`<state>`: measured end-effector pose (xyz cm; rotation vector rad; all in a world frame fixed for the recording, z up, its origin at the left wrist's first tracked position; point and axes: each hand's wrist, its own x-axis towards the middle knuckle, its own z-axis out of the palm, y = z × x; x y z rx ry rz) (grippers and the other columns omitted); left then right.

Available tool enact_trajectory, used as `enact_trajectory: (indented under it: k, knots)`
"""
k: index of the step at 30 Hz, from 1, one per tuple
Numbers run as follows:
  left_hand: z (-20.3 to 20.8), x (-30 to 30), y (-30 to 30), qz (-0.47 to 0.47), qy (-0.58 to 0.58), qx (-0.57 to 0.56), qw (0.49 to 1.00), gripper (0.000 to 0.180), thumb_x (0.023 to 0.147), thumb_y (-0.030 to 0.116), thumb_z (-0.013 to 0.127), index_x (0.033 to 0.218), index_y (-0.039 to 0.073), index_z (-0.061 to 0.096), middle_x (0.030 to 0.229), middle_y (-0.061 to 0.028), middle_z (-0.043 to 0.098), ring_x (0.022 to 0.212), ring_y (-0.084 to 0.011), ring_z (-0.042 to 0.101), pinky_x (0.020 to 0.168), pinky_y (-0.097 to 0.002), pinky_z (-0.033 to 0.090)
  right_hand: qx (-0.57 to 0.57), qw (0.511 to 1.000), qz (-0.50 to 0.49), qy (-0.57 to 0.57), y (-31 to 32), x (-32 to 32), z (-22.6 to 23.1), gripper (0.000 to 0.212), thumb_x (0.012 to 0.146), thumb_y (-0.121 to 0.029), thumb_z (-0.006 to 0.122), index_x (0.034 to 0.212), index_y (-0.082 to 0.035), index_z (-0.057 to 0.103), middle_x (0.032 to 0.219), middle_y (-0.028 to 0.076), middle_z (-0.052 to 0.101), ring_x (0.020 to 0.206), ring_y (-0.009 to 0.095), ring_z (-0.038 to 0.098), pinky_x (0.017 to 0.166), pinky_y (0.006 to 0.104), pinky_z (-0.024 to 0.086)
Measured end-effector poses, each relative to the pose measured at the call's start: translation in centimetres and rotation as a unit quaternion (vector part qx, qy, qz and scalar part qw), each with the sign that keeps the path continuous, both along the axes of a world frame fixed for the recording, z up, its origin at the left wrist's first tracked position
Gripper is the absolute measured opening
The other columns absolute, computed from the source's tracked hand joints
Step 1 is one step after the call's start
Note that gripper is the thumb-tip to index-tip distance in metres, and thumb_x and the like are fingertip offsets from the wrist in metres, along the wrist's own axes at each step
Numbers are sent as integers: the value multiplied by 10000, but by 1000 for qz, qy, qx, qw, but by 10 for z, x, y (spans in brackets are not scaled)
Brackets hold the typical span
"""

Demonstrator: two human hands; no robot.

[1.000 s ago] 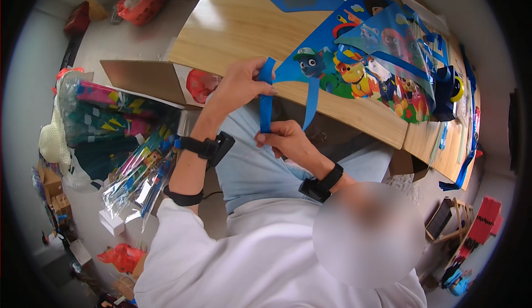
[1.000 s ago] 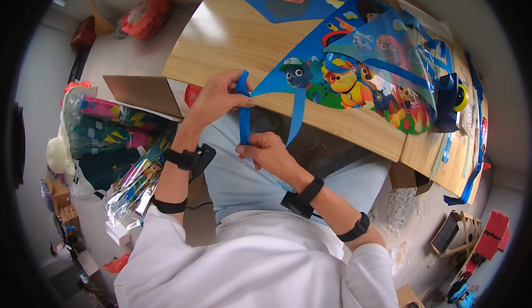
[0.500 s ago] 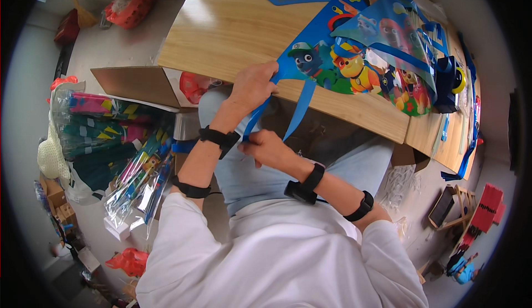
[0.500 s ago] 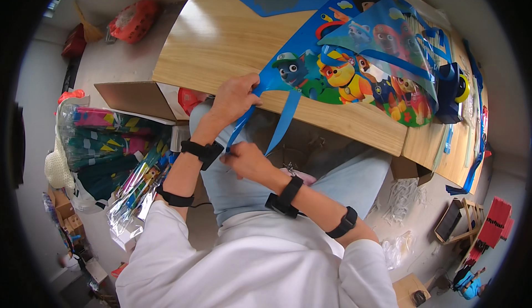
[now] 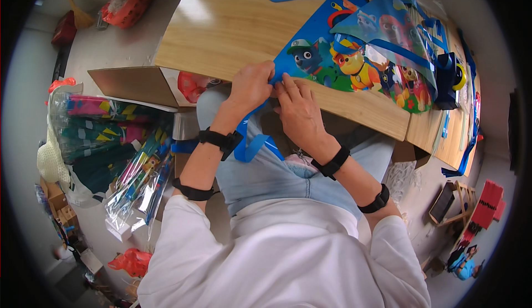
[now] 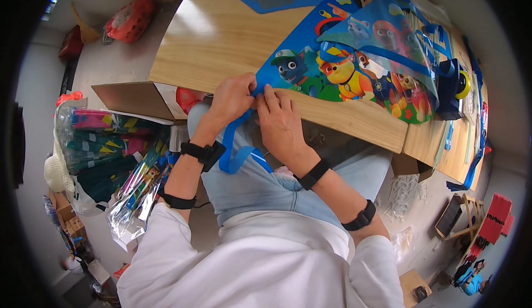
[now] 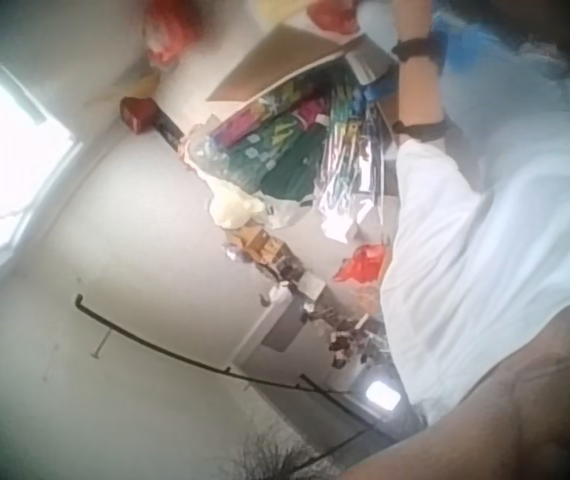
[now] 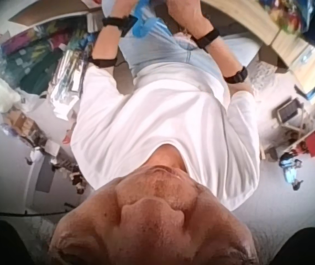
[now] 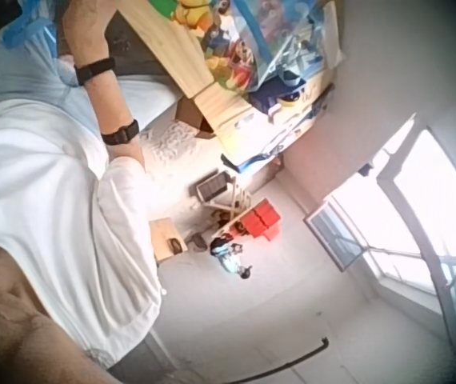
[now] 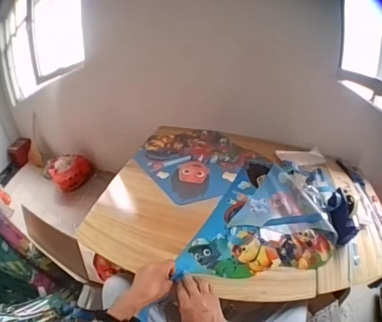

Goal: Assemble a Paw Patrol themed kite by attaching ribs and string using tape.

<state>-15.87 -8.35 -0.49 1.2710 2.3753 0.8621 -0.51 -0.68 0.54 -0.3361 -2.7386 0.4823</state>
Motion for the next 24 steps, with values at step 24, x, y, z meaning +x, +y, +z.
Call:
enact_trajectory:
  k: [24]
  knots:
    - [3, 41, -36, -96, 172, 53, 979, 609, 705, 60, 752, 1280, 17, 555, 1297, -124, 549, 1195, -313, 520, 1021, -444, 390, -18, 998, -59, 33, 22, 4, -22, 504, 753, -102, 681, 1227, 32, 576, 1349, 134, 503, 1172, 335, 471, 985, 467, 396]
